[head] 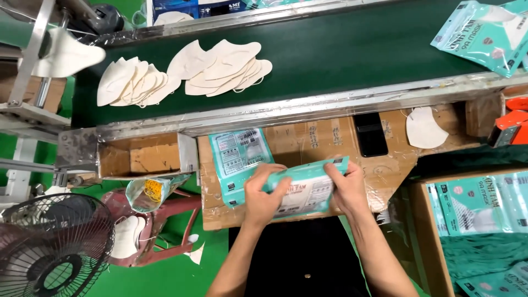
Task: The recorder stacks white face masks and inserts them into teal plastic pouches at a factory workstation.
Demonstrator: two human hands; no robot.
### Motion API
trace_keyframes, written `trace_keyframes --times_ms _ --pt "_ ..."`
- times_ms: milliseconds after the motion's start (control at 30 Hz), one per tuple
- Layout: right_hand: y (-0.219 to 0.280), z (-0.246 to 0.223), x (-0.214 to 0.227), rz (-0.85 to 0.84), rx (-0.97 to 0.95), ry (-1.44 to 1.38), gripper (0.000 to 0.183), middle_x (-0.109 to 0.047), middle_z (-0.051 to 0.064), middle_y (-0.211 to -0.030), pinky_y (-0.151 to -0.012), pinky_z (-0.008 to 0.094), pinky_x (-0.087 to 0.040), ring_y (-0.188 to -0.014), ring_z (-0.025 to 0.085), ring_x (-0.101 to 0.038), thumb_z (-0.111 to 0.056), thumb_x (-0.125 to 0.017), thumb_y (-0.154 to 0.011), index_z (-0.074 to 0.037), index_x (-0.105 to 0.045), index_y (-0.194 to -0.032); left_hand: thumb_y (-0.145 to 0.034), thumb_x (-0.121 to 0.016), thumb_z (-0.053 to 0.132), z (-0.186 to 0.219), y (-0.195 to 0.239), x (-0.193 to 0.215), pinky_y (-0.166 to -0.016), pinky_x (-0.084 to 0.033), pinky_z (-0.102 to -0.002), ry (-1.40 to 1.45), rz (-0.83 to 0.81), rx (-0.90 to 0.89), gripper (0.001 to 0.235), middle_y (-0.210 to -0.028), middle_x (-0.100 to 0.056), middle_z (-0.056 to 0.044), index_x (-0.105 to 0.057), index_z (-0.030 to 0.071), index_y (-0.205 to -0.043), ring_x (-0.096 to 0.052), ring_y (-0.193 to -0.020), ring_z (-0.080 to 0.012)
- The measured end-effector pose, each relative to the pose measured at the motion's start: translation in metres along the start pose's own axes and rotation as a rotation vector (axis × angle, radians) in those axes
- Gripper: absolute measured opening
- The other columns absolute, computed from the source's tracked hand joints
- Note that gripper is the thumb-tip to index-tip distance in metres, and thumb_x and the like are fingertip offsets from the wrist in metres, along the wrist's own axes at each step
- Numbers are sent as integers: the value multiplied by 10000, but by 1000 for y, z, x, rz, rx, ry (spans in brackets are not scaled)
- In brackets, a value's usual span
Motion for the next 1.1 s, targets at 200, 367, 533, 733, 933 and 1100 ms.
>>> trace_keyframes --times_ms 200,367,533,733,933,1100 --pt "4 14 -19 -55 -176 107 168 -716 98 -958 -758 334 -563 -856 173 -678 2 -731 -868 22 -699 -1031 -891 -747 55 -9 2 -3 -835 -548 -341 -201 -56 33 76 -939 -758 -97 -723 -15 -911 -699 -896 -247" --pt "-18 -25 6 128 27 216 169 -671 56 -956 -758 323 -531 -861 163 -642 -34 -752 -873 -35 -660 -1015 -783 -814 158 -15 -23 6 -1018 -508 -400 -116 -44 74 549 -1254 -674 -154 -611 16 -1273 -657 -1152 -297" --pt "-34 -172 -35 317 868 951 125 -654 105 -1104 -950 357 -483 -1005 238 -602 26 -734 -1063 -5 -638 -1138 -741 -906 364 -29 -123 37 -1221 -247 -583 -703 192 -239 1158 -1653 -258 -258 -216 54 -1617 -283 -1501 -478" --pt "-22 -153 -110 -46 1097 1248 452 -620 163 -1267 -1113 452 -414 -1253 354 -571 -31 -767 -867 -35 -590 -1283 -719 -843 324 -174 -247 38 -1005 -319 -736 -1169 73 -53 926 -1496 -385 -246 -381 150 -1502 -366 -1322 -553" --pt "-17 -124 -52 -61 728 1154 449 -608 127 -1353 -1057 375 -492 -1277 285 -597 -68 -753 -861 -83 -609 -1286 -841 -540 -42 -124 -175 -33 -1043 -505 -461 -704 -280 -315 617 -1365 -636 -168 -565 80 -1446 -601 -1240 -351" --pt "5 -95 -19 -224 730 1173 654 -642 168 -1292 -983 391 -488 -1170 326 -613 -133 -828 -722 -2 -592 -1318 -880 -739 118 4 -21 -113 -967 -538 -357 -613 -778 -630 549 -1383 -666 -46 -610 162 -1412 -676 -1197 -244"
Point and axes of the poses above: each hand's wrist, its own y-axis away from the middle knuckle, its own x-axis out of the back of the hand, z = x × y, the point moved 8 cm from there along -y, towards the middle knuckle
